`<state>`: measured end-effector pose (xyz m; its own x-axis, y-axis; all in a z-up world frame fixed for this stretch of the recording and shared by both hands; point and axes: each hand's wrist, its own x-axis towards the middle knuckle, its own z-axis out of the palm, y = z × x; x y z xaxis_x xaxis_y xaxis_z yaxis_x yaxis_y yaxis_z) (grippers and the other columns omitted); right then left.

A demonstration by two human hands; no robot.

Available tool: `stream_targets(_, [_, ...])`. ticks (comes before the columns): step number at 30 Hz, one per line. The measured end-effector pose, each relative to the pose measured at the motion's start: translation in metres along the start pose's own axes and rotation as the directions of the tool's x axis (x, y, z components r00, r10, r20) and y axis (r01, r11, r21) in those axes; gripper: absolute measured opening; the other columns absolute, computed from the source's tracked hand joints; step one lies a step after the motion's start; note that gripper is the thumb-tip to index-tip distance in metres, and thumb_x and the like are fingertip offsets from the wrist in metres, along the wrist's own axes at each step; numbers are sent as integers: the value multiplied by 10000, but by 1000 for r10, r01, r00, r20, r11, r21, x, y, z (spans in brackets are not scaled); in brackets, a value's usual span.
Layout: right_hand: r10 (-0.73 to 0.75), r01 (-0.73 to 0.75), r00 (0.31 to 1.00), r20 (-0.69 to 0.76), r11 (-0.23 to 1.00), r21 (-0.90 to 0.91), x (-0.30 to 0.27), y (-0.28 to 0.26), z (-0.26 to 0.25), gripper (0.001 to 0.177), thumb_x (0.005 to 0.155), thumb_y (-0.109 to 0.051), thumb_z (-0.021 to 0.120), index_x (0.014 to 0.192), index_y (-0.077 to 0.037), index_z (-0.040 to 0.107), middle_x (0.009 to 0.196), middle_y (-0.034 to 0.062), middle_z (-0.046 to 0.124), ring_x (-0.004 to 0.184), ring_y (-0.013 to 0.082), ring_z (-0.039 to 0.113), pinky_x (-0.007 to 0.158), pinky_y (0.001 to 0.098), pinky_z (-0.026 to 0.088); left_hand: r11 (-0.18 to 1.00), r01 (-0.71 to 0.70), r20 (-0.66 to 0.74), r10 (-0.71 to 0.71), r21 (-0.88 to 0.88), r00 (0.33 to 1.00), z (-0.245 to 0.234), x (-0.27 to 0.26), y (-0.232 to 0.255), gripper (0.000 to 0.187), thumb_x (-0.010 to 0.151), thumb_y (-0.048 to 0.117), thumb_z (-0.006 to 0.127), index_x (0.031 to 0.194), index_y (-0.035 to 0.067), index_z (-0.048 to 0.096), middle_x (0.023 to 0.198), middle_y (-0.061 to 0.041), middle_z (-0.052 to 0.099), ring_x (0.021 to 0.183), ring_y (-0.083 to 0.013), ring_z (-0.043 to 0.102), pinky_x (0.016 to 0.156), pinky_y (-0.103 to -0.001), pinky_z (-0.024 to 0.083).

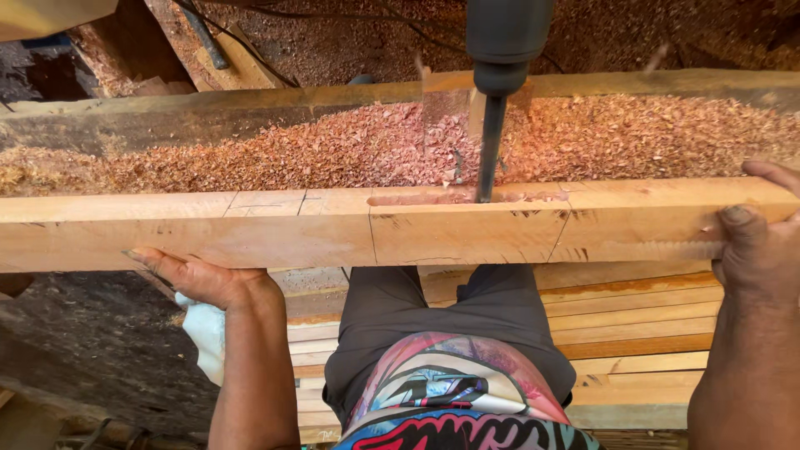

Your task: The person uses a drill press to bore a series of overlapping holes into a long wooden plank, creating a rectangular recess. They hold the plank steady with both hands, periodically repositioning it to align with the drill bit. The person also uses a hammer to clear wood shavings from the work area.

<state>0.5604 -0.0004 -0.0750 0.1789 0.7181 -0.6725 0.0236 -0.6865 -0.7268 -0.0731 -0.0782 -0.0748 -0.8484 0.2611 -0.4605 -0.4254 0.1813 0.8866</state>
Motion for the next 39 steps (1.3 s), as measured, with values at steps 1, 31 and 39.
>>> stream_targets(1, [5,-5,1000,-3,1000,-2,0,1,-7,880,851,-406,952,1478,-27,465,1177,110,596,1093,258,691,964,437,583,998,39,78,-35,-50,996,0,-3,-1,1066,873,696,659,1630,86,221,1716,-212,270,1544,-388,383,1314,-515,359])
stream_targets(31, [-207,201,978,-7,960,-194,3,1,23,799,869,-517,926,1344,13,564,1183,55,596,1042,142,618,947,262,553,993,-61,89,52,104,995,-38,20,7,1145,882,753,641,1656,122,82,1746,-266,169,1631,-464,283,1300,-620,349])
stream_targets(39, [-166,165,986,10,974,-156,-1,-12,47,808,872,-560,928,1314,1,551,1121,49,597,953,124,593,872,253,533,999,41,68,-42,7,997,-26,29,17,1104,888,713,665,1650,135,114,1705,-234,179,1592,-425,299,1304,-608,343])
